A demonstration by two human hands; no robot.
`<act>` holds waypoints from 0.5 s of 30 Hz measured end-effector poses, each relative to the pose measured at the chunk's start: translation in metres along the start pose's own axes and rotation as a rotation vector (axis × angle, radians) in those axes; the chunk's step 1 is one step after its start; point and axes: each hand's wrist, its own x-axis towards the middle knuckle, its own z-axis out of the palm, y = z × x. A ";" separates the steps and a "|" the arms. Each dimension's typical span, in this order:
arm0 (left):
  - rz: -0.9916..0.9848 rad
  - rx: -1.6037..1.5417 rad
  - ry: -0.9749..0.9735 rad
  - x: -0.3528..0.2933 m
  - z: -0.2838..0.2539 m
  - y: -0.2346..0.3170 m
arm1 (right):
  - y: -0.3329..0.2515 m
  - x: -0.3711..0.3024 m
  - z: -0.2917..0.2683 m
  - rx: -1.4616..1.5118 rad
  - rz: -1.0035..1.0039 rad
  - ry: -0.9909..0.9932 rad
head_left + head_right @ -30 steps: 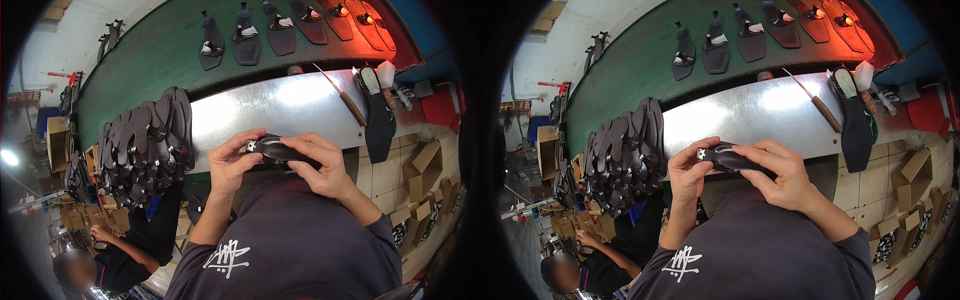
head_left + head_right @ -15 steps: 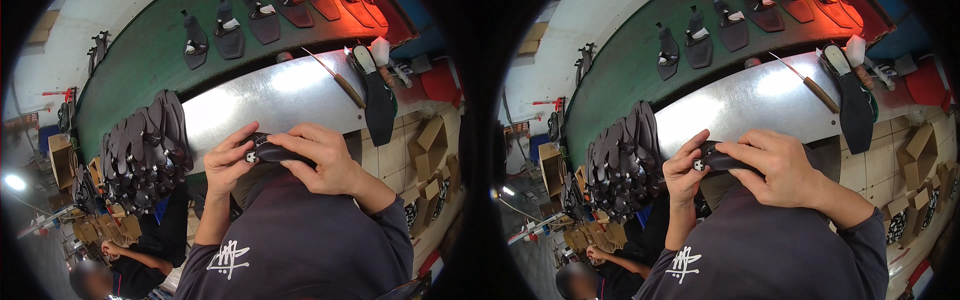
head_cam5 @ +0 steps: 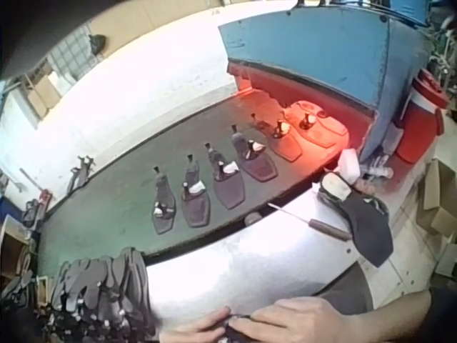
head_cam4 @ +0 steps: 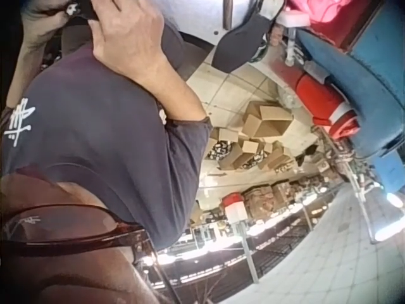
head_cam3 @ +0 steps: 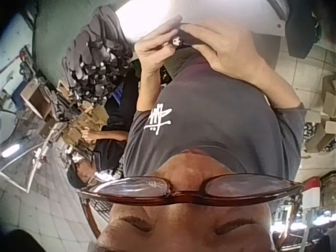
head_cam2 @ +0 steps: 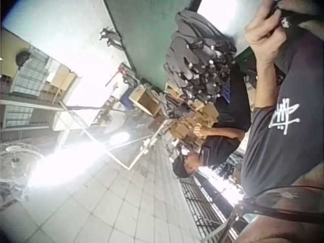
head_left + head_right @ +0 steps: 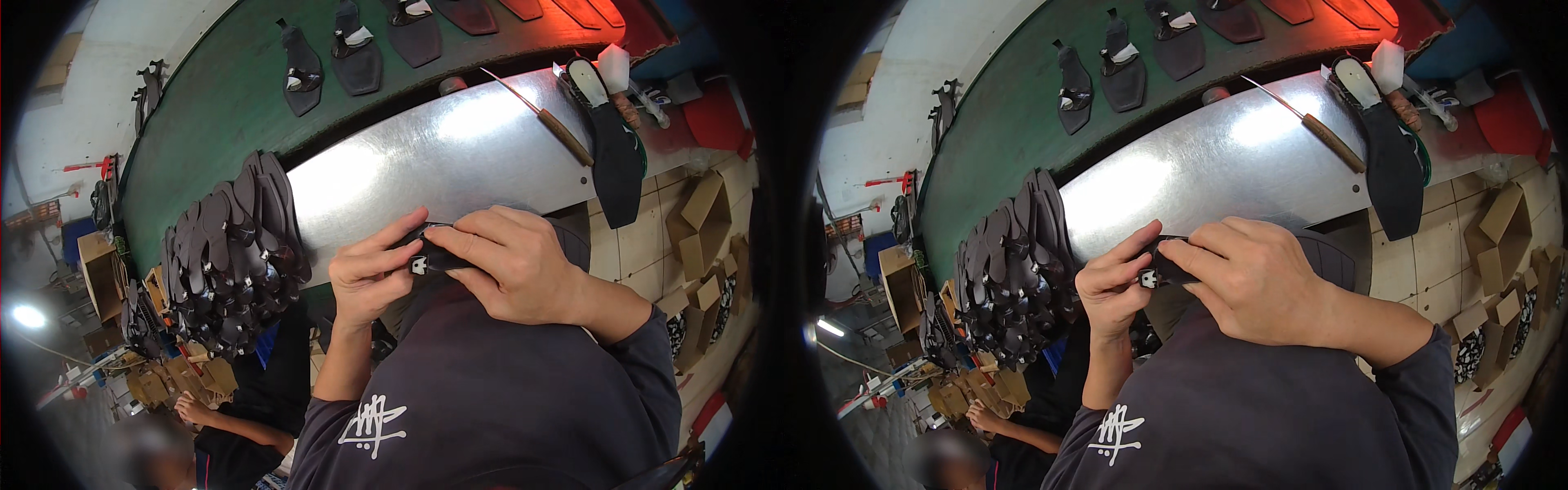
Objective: Assembling shoe components and soles on a factory production line.
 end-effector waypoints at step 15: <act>-0.458 -0.215 0.192 0.000 0.023 0.002 | 0.026 -0.002 0.014 0.208 0.182 -0.074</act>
